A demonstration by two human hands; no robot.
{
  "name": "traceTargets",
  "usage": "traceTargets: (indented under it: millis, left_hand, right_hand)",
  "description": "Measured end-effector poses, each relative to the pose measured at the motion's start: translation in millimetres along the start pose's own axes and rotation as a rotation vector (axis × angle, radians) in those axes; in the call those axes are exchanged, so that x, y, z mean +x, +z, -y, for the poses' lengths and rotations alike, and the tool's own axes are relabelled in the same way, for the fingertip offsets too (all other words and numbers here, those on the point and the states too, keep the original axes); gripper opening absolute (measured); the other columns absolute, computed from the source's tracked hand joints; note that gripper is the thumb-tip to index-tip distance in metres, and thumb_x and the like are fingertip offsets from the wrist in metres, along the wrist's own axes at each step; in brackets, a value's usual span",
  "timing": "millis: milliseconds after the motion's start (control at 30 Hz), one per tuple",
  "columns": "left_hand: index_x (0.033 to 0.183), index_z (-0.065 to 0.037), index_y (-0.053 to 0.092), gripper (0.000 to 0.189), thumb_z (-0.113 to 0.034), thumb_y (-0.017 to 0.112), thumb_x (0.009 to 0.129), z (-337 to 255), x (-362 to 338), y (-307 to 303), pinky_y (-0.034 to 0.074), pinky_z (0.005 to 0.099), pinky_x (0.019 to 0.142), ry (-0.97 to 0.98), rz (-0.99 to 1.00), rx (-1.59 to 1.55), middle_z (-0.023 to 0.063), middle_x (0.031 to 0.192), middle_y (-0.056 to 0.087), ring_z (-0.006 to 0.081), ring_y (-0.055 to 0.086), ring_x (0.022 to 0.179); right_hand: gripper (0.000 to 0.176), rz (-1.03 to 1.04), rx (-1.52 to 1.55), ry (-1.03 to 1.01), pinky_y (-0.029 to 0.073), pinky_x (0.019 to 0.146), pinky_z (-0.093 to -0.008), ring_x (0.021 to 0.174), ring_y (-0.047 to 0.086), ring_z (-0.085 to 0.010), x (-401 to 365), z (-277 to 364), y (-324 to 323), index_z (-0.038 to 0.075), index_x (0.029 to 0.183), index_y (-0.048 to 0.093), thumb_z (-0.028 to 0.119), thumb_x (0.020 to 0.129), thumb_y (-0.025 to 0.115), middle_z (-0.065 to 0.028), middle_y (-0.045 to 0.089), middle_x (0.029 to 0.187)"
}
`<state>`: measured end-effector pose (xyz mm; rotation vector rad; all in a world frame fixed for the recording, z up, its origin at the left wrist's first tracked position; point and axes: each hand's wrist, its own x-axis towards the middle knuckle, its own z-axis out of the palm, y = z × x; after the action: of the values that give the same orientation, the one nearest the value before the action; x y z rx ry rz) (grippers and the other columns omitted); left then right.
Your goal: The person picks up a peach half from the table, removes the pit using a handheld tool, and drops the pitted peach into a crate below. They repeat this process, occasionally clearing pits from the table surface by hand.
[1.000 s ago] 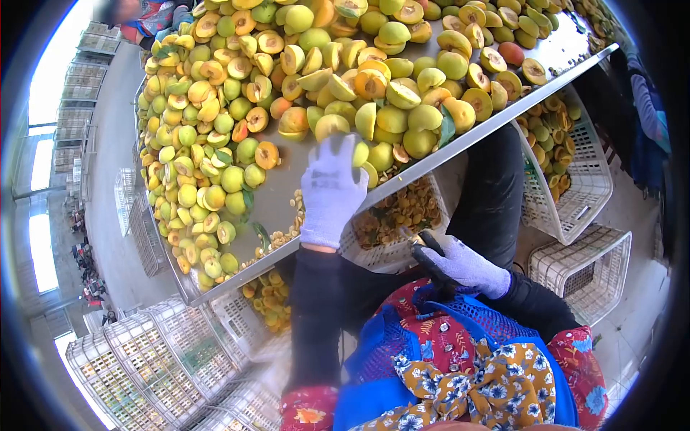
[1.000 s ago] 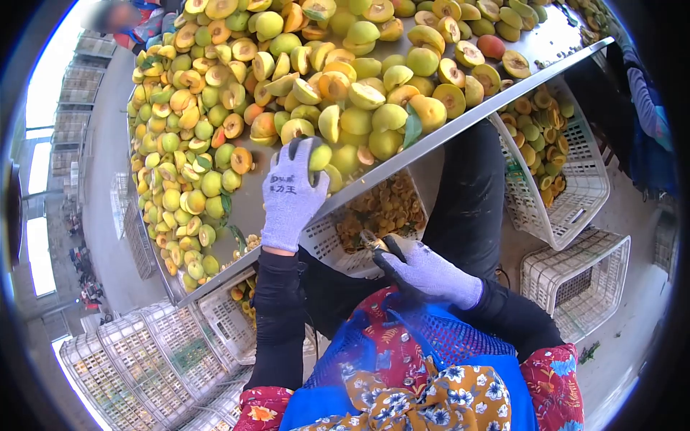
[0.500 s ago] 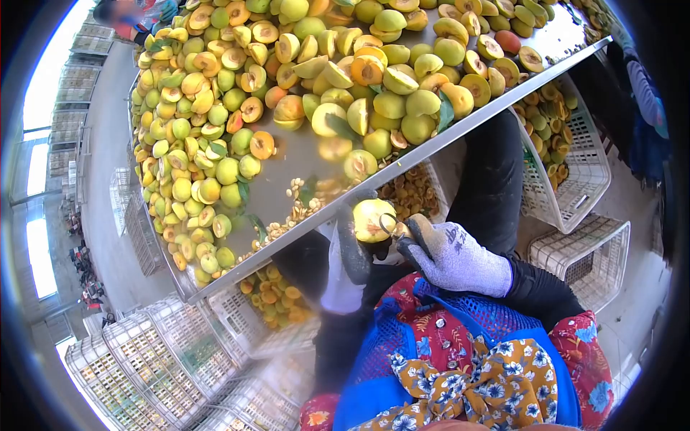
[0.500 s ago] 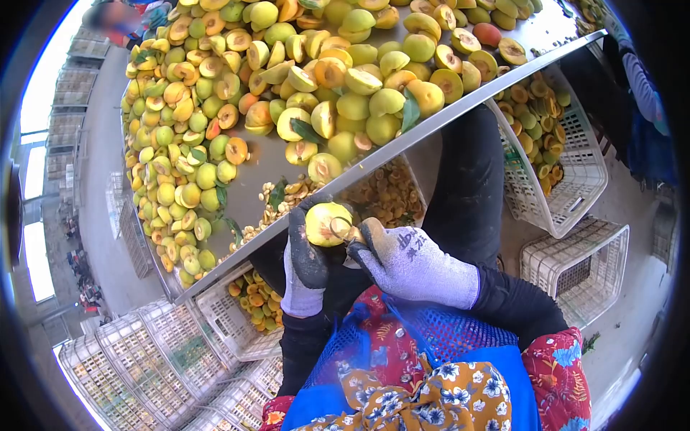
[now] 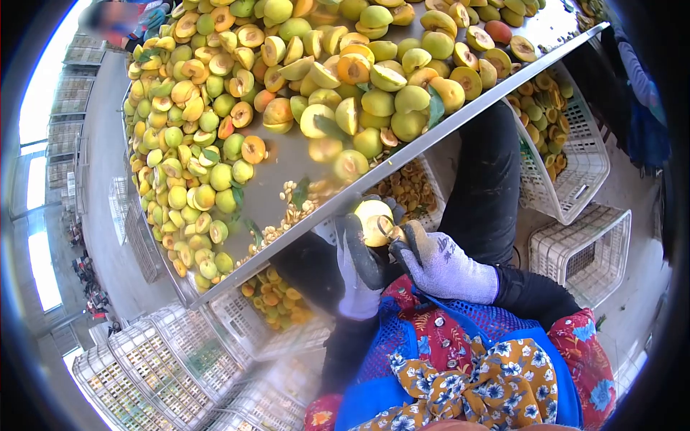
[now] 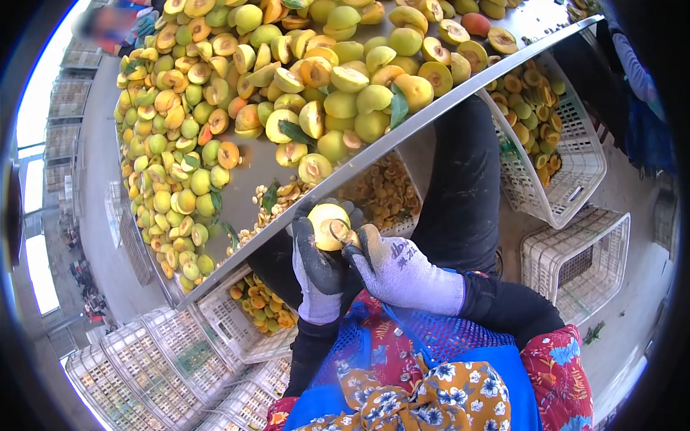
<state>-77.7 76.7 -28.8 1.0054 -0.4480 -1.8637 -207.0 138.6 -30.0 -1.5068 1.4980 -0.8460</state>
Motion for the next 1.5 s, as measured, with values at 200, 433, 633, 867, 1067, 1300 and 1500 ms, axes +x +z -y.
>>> traceTargets:
  millis: [200,433,633,867,1067,1300,1500]
  left_hand:
    - [0.13,-0.003,0.048,0.045,-0.039,0.047,0.103,11.8,3.4,-3.8,0.048,0.047,0.102,0.194,0.067,0.118,0.0144,0.122,0.056,0.0297,0.058,0.114]
    - [0.133,-0.004,0.041,0.045,-0.038,0.042,0.104,25.6,-0.8,-11.4,0.042,0.0431,0.106,0.606,0.066,0.753,0.0165,0.129,0.051,0.0282,0.053,0.12]
    - [0.127,-0.005,0.044,0.044,-0.043,0.038,0.104,22.3,-1.1,-4.8,0.051,0.0455,0.096,0.15,0.048,0.239,0.0179,0.125,0.056,0.0326,0.056,0.12]
    - [0.122,-0.005,0.052,0.046,-0.046,0.045,0.102,22.9,3.4,-10.2,0.052,0.0463,0.095,0.028,-0.045,-0.053,0.0158,0.113,0.061,0.0322,0.062,0.107]
    - [0.122,-0.004,0.051,0.044,-0.044,0.046,0.103,22.2,-3.0,-4.4,0.051,0.0491,0.099,0.137,-0.001,0.151,0.0174,0.118,0.059,0.0326,0.06,0.112]
    - [0.127,0.0,0.045,0.045,-0.04,0.04,0.106,30.9,-4.0,4.9,0.05,0.0478,0.101,0.545,0.124,0.363,0.02,0.124,0.054,0.0315,0.056,0.118]
    - [0.118,0.0,0.052,0.035,-0.031,0.039,0.107,6.5,0.5,-0.8,0.057,0.0351,0.082,0.22,0.056,0.546,0.0163,0.11,0.062,0.0232,0.065,0.097]
  right_hand:
    - [0.028,0.013,-0.048,-0.061,0.046,0.048,-0.0457,0.056,0.062,-0.0364,1.3,-2.5,-2.5,-0.005,0.106,0.048,0.022,0.099,0.053,-0.0205,0.059,0.066]
    - [0.03,0.379,0.808,0.541,0.049,0.053,-0.0372,0.066,0.064,-0.0273,21.0,16.4,-36.0,0.0,0.101,0.053,0.03,0.103,0.047,-0.0194,0.06,0.078]
    - [0.025,0.188,-0.004,-0.146,0.049,0.055,-0.0455,0.067,0.061,-0.0354,10.1,-5.6,-18.9,-0.003,0.105,0.052,0.02,0.103,0.042,-0.0267,0.055,0.095]
    - [0.038,0.118,-0.072,0.081,0.048,0.047,-0.0471,0.054,0.063,-0.038,3.3,9.9,-17.1,-0.01,0.102,0.045,0.028,0.099,0.052,-0.0202,0.057,0.056]
    - [0.035,0.111,-0.103,0.061,0.047,0.046,-0.0462,0.052,0.061,-0.0378,1.9,8.8,-15.0,-0.007,0.102,0.047,0.028,0.1,0.05,-0.0201,0.058,0.06]
    - [0.036,0.23,0.593,0.159,0.045,0.042,-0.0347,0.044,0.056,-0.0231,8.4,-2.2,-11.8,0.001,0.098,0.055,0.035,0.103,0.046,-0.0103,0.059,0.066]
    - [0.04,0.513,0.963,0.495,0.037,0.04,-0.0222,0.044,0.047,-0.0066,16.7,2.5,-34.7,0.007,0.093,0.056,0.045,0.103,0.047,0.0015,0.051,0.064]
